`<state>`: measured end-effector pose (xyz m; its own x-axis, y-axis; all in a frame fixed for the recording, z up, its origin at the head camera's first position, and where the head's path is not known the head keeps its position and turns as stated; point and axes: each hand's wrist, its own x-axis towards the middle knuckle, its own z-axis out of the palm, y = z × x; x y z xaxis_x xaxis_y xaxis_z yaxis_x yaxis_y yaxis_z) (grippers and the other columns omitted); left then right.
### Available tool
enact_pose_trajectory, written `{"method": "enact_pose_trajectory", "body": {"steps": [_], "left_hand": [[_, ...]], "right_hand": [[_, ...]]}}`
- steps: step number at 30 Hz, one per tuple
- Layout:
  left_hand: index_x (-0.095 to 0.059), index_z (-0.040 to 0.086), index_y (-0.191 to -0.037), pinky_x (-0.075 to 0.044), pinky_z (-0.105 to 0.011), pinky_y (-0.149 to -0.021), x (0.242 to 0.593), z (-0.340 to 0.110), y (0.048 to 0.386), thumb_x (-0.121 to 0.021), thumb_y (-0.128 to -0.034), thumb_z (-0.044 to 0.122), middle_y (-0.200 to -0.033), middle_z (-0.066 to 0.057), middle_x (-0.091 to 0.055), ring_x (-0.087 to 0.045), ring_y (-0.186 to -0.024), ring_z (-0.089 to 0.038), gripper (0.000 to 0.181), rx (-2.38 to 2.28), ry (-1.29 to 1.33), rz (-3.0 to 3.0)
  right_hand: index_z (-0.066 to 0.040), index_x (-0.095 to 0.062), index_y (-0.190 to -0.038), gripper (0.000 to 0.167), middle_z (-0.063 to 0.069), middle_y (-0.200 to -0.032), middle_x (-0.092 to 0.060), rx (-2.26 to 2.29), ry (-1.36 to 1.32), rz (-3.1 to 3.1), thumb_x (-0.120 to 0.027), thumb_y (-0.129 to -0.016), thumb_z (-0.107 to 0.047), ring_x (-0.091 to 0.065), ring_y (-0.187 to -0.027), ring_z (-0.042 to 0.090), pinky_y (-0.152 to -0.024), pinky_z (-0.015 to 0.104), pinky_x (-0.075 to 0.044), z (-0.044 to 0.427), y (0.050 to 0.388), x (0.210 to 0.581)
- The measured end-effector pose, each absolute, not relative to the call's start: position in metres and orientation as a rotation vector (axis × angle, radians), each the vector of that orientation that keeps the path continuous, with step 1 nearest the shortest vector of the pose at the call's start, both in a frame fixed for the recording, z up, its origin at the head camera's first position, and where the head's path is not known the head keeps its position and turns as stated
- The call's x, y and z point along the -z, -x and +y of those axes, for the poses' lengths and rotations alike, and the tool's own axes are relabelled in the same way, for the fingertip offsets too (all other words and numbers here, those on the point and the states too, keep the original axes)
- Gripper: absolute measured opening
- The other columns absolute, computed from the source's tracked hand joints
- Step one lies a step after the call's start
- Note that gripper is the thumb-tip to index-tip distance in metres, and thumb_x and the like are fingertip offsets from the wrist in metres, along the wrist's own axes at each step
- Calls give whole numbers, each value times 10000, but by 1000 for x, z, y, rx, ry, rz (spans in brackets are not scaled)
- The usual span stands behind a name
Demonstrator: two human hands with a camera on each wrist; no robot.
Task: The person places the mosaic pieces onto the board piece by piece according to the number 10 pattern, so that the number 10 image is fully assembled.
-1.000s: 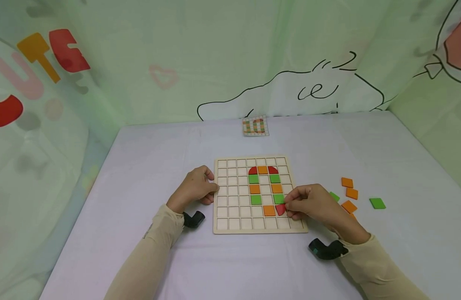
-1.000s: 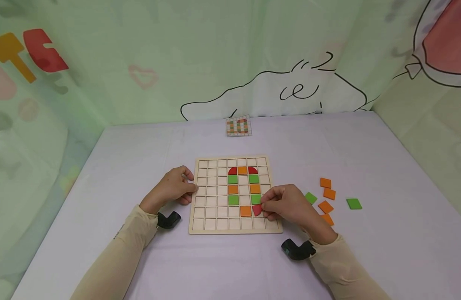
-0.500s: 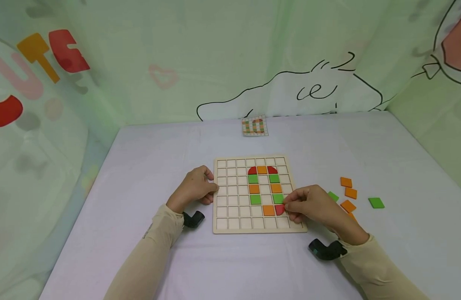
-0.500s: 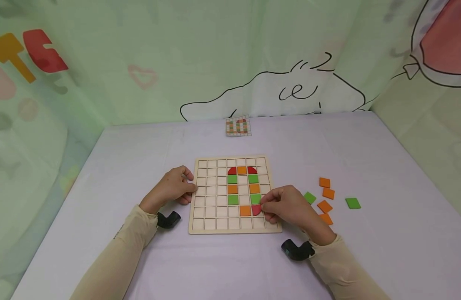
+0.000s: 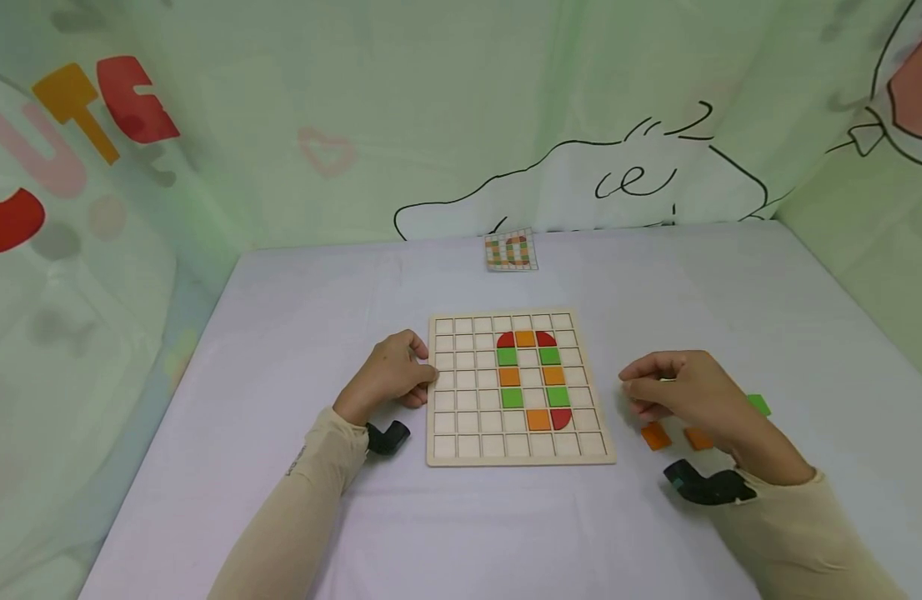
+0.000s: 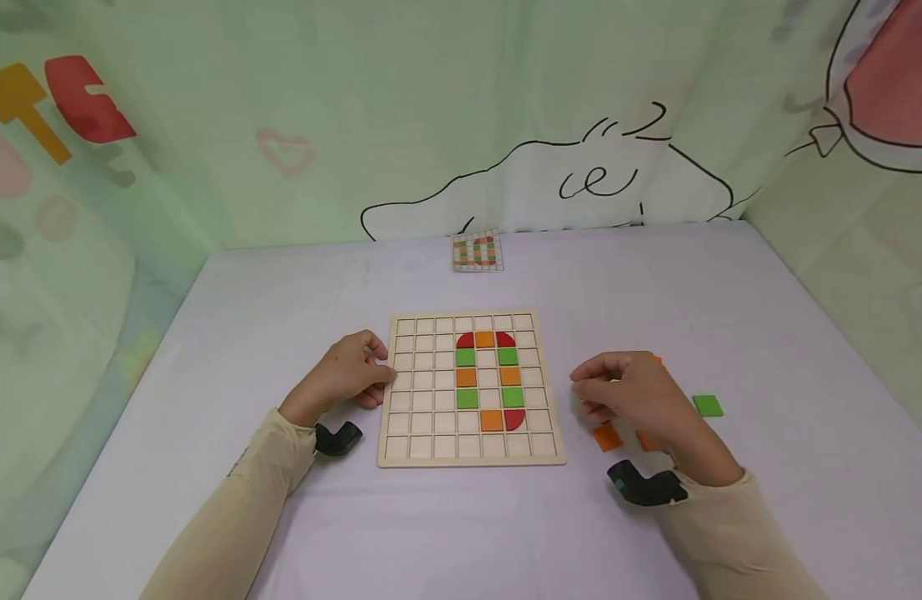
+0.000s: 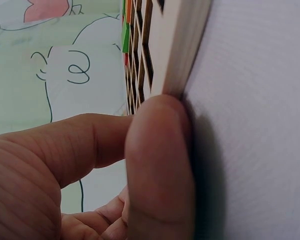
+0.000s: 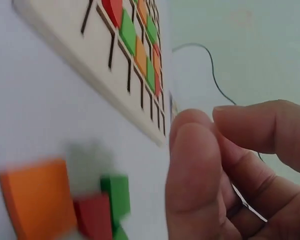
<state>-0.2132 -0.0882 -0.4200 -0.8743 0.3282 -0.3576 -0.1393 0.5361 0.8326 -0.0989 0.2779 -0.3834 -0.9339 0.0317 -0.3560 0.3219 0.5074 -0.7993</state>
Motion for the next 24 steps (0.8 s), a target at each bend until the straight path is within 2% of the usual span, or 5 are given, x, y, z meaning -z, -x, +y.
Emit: {"method": "enact_pose_trajectory", "body": {"steps": [4,10,17,24], "left_hand": [[-543,-7,-1111,-613,-288,-500,419,-88,213,-675,-891,-10,-715,-148,-688,-661,-513,-164,257,-1306,-151,2299],[-549,-10,-1117,-605,-283,-487,421,-89,214,-670,-890,-14,-736,-159,-678,-658,-507,-170,257,-1295,-152,2319],[-548,-11,-1119,-607,-285,-487,419,-89,213,-674,-890,-12,-731,-160,-681,-660,-506,-171,261,-1300,-150,2313],[-545,-11,-1114,-606,-282,-487,419,-88,213,-667,-887,-13,-714,-155,-685,-658,-506,-167,257,-1300,-154,2312]], "right_hand": [[64,-656,-1219,363,83,-909,-701,1330,-278,2487,-693,-1002,-224,-672,-748,196,-676,298,-622,303,91,380],[41,-678,-1141,291,55,-747,-633,1194,-269,2510,-708,-980,-200,-614,-690,173,-604,277,-532,320,82,386],[69,-664,-1148,346,43,-777,-657,1122,-260,2519,-767,-918,-169,-625,-699,176,-620,293,-615,318,83,395],[60,-664,-1130,366,47,-775,-636,1074,-237,2526,-800,-880,-169,-626,-713,195,-617,310,-627,314,86,394]]}}
